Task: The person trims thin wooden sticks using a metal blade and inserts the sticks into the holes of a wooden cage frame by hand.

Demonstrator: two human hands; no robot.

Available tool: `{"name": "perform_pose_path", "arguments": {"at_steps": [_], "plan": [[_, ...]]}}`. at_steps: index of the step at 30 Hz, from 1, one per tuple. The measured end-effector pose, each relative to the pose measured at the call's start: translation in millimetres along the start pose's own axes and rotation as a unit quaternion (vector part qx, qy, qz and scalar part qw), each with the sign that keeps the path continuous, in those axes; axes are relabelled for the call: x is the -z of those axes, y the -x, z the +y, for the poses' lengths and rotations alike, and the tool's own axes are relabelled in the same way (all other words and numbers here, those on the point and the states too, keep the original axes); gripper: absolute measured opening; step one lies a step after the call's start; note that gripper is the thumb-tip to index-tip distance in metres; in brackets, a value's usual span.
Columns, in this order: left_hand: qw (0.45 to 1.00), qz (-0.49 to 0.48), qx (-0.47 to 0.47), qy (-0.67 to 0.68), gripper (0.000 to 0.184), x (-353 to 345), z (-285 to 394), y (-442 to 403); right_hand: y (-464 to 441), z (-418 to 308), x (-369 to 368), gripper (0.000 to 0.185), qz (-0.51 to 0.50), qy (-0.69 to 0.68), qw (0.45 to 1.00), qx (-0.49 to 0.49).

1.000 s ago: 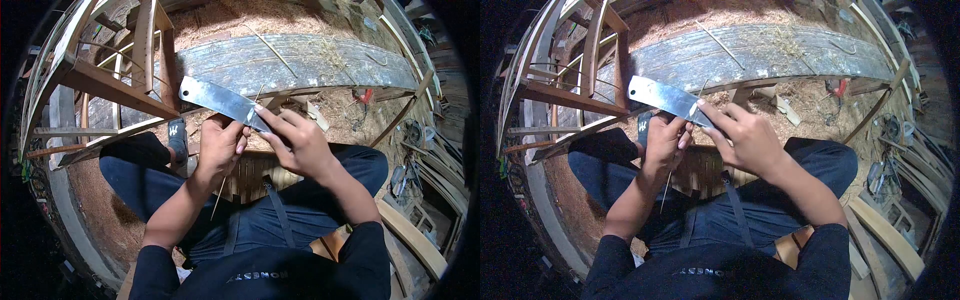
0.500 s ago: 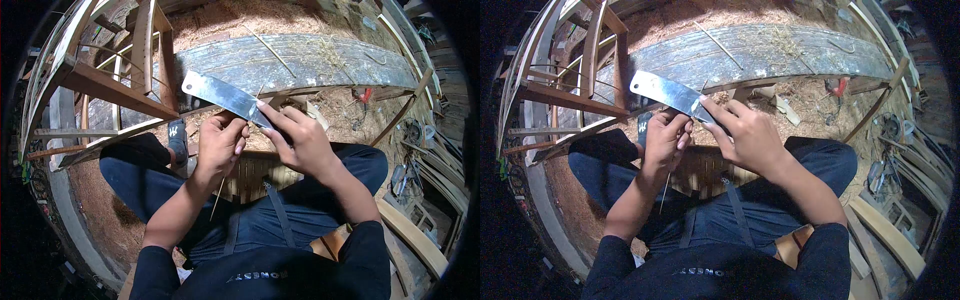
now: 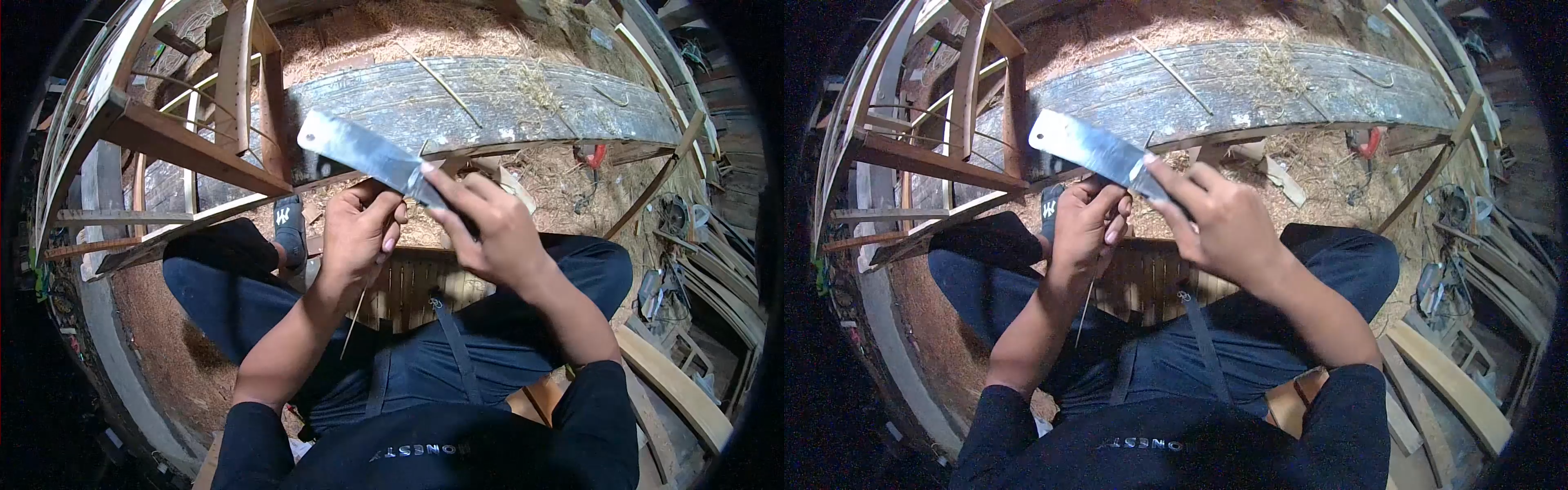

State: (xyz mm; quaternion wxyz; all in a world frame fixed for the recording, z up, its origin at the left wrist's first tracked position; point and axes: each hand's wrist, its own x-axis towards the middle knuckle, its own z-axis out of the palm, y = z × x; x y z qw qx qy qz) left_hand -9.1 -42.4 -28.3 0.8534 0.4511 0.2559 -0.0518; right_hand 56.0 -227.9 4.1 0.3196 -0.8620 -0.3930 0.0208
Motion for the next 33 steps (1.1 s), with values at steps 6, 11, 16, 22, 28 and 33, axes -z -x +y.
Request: {"name": "perform_pose_path", "arguments": {"at_steps": [6,11,16,22,28,33], "plan": [[0.999,-0.023,0.020,-0.013,0.010,-2,7,0,-2,-3,1,0.051,-0.020,-0.026,0.999,-0.028],[0.996,-0.079,0.038,-0.034,0.015,1,16,7,-5,1,5,0.050,-0.009,-0.009,1.000,-0.028],[0.991,-0.059,0.045,-0.115,0.019,-1,20,7,-2,-5,5,0.049,-0.035,-0.032,0.998,-0.034],[0.995,-0.036,-0.001,-0.096,0.018,0,12,4,-5,3,8,0.052,-0.022,0.015,0.999,-0.044],[0.996,-0.014,0.009,-0.083,0.018,3,10,3,-7,2,8,0.047,-0.030,0.000,0.999,-0.020],[0.996,-0.019,0.012,-0.085,0.019,1,12,4,-3,3,7,0.046,-0.031,0.026,0.999,0.002]]}}
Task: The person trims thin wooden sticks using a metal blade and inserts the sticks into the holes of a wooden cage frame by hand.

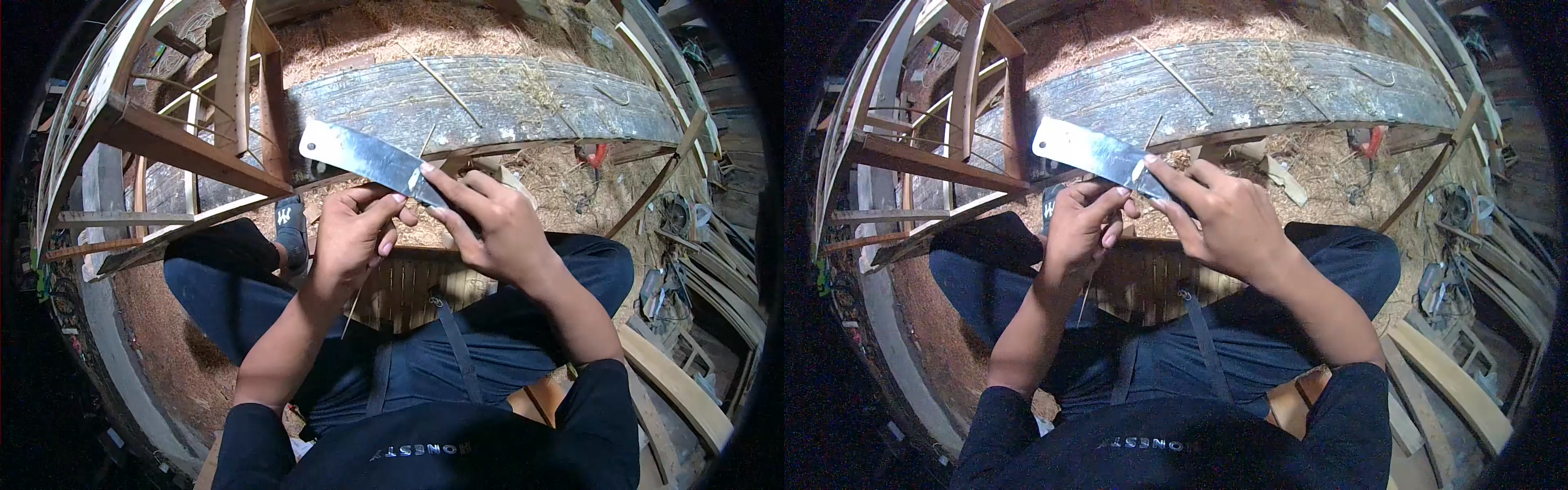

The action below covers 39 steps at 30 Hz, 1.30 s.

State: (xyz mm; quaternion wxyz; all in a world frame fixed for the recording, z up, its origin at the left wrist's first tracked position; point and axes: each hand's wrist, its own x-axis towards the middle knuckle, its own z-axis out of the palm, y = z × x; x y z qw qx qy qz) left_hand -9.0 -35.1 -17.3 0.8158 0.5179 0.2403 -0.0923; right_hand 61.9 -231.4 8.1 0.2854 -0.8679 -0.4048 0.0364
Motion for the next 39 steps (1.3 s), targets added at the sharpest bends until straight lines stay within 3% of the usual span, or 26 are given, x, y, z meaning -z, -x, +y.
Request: {"name": "perform_pose_path", "arguments": {"at_steps": [3,5,7,11,15,19,23,27,31,33,39], "plan": [[1.000,0.004,0.013,-0.013,0.020,0,5,4,-4,9,2,0.050,0.019,-0.008,0.998,-0.060],[1.000,-0.019,-0.005,-0.003,0.024,2,1,1,-3,6,3,0.051,0.019,-0.007,0.998,-0.056],[1.000,-0.019,-0.004,0.000,0.023,6,-6,-2,0,0,-2,0.043,0.008,-0.018,1.000,0.016],[1.000,-0.022,0.001,0.010,0.017,-1,5,3,-4,5,1,0.045,0.014,-0.032,0.999,-0.035],[0.999,-0.037,-0.007,0.027,0.020,7,-5,-2,0,-1,-1,0.045,-0.004,-0.027,0.999,0.024],[0.998,-0.036,0.007,0.042,0.022,2,3,2,-7,10,3,0.045,0.021,-0.029,0.999,-0.038],[0.999,-0.034,0.004,0.034,0.025,2,-4,-1,-1,1,-1,0.043,0.005,-0.017,1.000,0.016],[0.999,-0.035,0.014,0.028,0.028,1,2,2,-7,7,3,0.046,0.014,-0.034,0.999,-0.035],[0.999,-0.030,0.010,0.016,0.026,4,-1,0,-3,4,2,0.044,0.020,-0.011,1.000,0.012],[0.999,-0.039,0.011,0.019,0.026,4,2,2,-6,8,4,0.043,0.005,-0.030,0.999,-0.038],[0.999,-0.027,0.012,0.013,0.029,-2,3,2,-4,4,4,0.041,0.020,-0.010,1.000,-0.003]]}}
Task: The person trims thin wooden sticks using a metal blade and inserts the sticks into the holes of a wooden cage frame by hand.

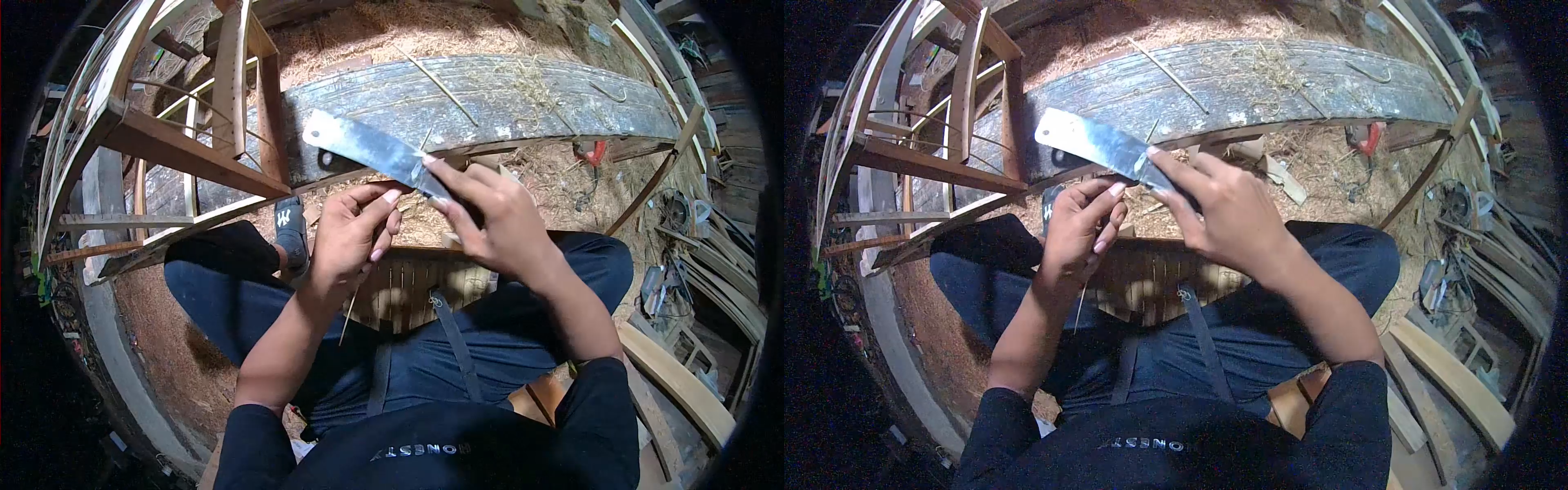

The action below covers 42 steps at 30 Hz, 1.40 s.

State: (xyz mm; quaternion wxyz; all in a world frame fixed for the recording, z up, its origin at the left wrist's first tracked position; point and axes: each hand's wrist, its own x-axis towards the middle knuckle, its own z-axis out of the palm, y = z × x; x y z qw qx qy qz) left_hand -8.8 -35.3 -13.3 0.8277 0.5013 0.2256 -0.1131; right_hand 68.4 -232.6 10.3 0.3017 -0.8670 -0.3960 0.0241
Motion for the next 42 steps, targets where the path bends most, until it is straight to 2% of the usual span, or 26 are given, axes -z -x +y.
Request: {"name": "perform_pose_path", "arguments": {"at_steps": [2,3,7,10,14,16,18,23,27,30,32,36,40,42], "plan": [[1.000,0.002,0.005,-0.002,0.029,2,0,2,-3,3,4,0.041,-0.011,0.002,0.998,-0.066],[1.000,-0.004,0.003,0.001,0.030,2,1,3,-4,3,6,0.047,0.002,-0.016,0.997,-0.074],[1.000,0.002,0.002,-0.002,0.031,2,-4,-1,2,-4,1,0.046,-0.003,-0.015,1.000,-0.022],[1.000,-0.012,0.002,0.012,0.029,1,3,4,-3,5,6,0.041,0.005,0.017,0.998,-0.064],[0.998,-0.040,0.007,0.052,0.019,6,0,0,4,-8,-2,0.043,-0.017,-0.006,0.999,-0.037],[0.999,-0.010,-0.021,0.040,0.016,7,-7,-4,9,-18,-4,0.045,-0.052,-0.023,0.998,-0.013],[0.999,0.004,-0.027,0.032,0.015,6,-9,-3,10,-20,-5,0.050,-0.046,-0.019,0.999,-0.018],[1.000,0.002,-0.015,0.020,0.011,2,-3,-3,5,-11,-3,0.048,-0.017,-0.018,0.999,-0.040],[0.999,-0.009,-0.024,0.022,0.017,5,-6,-5,5,-15,-3,0.047,-0.031,-0.037,0.998,-0.033],[1.000,0.006,-0.013,0.014,0.016,1,-3,-2,2,-9,-2,0.048,-0.024,-0.027,0.998,-0.048],[1.000,-0.003,-0.015,0.006,0.014,-1,-1,-1,1,-4,-2,0.045,-0.004,0.000,1.000,-0.021],[1.000,-0.002,-0.026,-0.006,0.015,6,-7,-4,6,-16,-5,0.045,-0.045,-0.010,0.999,0.002],[1.000,0.000,-0.020,0.011,0.015,2,-3,-2,4,-5,-6,0.045,-0.012,-0.017,0.999,-0.027],[1.000,-0.002,-0.023,0.009,0.016,0,-2,-1,5,-9,-5,0.052,-0.024,-0.010,0.999,-0.041]]}}
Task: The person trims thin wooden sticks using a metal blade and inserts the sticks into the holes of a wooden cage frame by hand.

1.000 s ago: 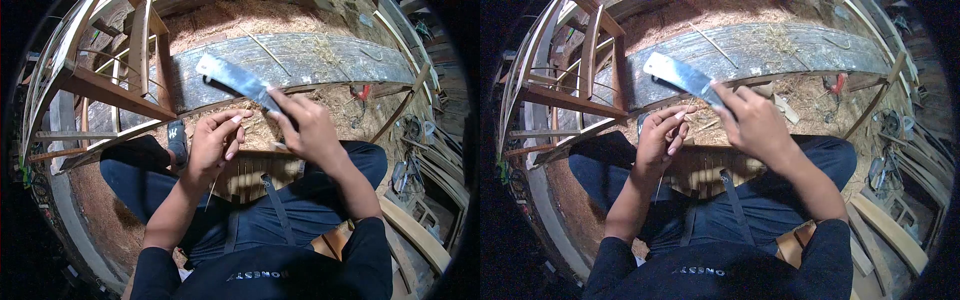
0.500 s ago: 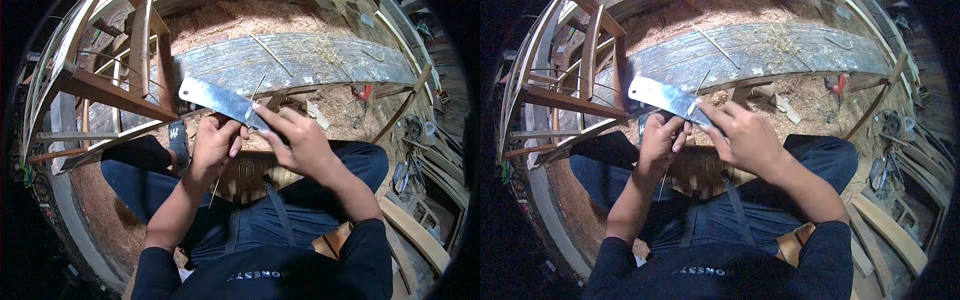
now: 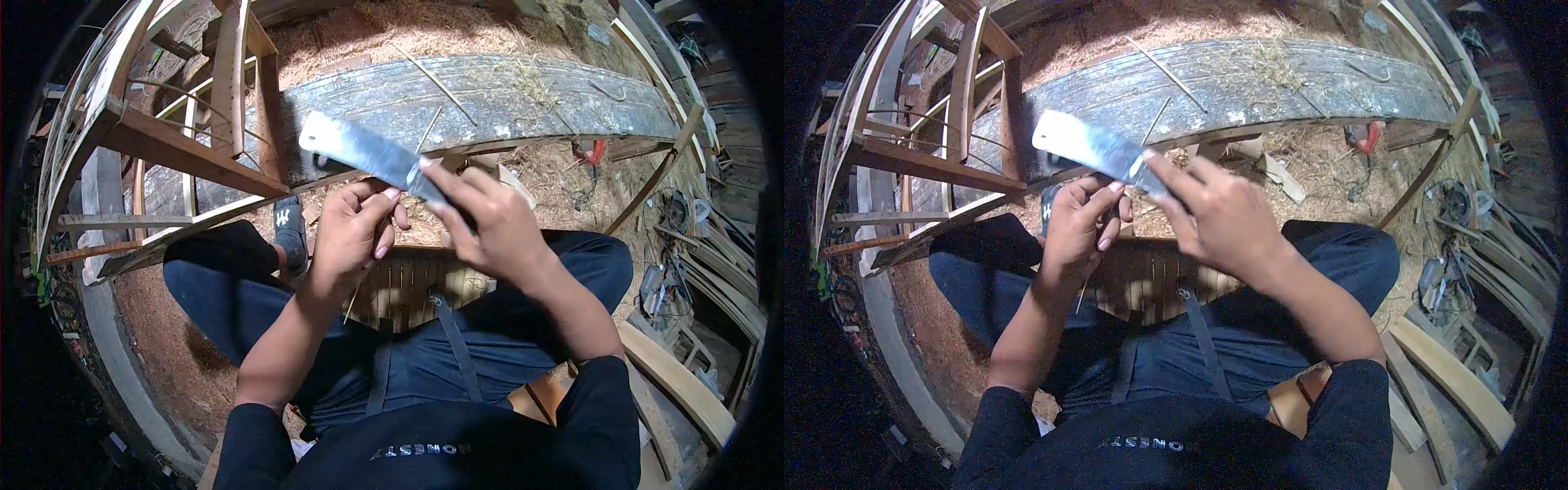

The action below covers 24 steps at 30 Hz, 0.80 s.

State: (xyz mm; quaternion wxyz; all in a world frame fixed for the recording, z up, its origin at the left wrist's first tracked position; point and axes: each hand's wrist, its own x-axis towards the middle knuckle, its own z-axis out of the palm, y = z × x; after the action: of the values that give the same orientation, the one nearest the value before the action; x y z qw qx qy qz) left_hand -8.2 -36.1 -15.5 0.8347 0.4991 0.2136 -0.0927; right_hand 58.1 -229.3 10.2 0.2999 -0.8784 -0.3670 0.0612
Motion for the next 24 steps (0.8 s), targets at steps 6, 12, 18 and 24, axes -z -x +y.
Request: {"name": "perform_pose_path", "arguments": {"at_steps": [6,12,18,24], "plan": [[1.000,0.007,-0.004,0.001,0.019,5,-5,1,-2,2,-1,0.052,0.023,0.014,1.000,0.013],[1.000,0.004,0.000,0.002,0.020,3,-2,2,0,3,-2,0.045,0.014,0.017,1.000,0.020],[1.000,0.003,0.005,-0.001,0.026,4,-4,2,4,-6,-2,0.044,-0.020,0.009,0.999,0.036],[1.000,-0.009,0.009,0.014,0.021,1,2,4,-1,4,2,0.051,0.029,0.001,1.000,0.009]]}}
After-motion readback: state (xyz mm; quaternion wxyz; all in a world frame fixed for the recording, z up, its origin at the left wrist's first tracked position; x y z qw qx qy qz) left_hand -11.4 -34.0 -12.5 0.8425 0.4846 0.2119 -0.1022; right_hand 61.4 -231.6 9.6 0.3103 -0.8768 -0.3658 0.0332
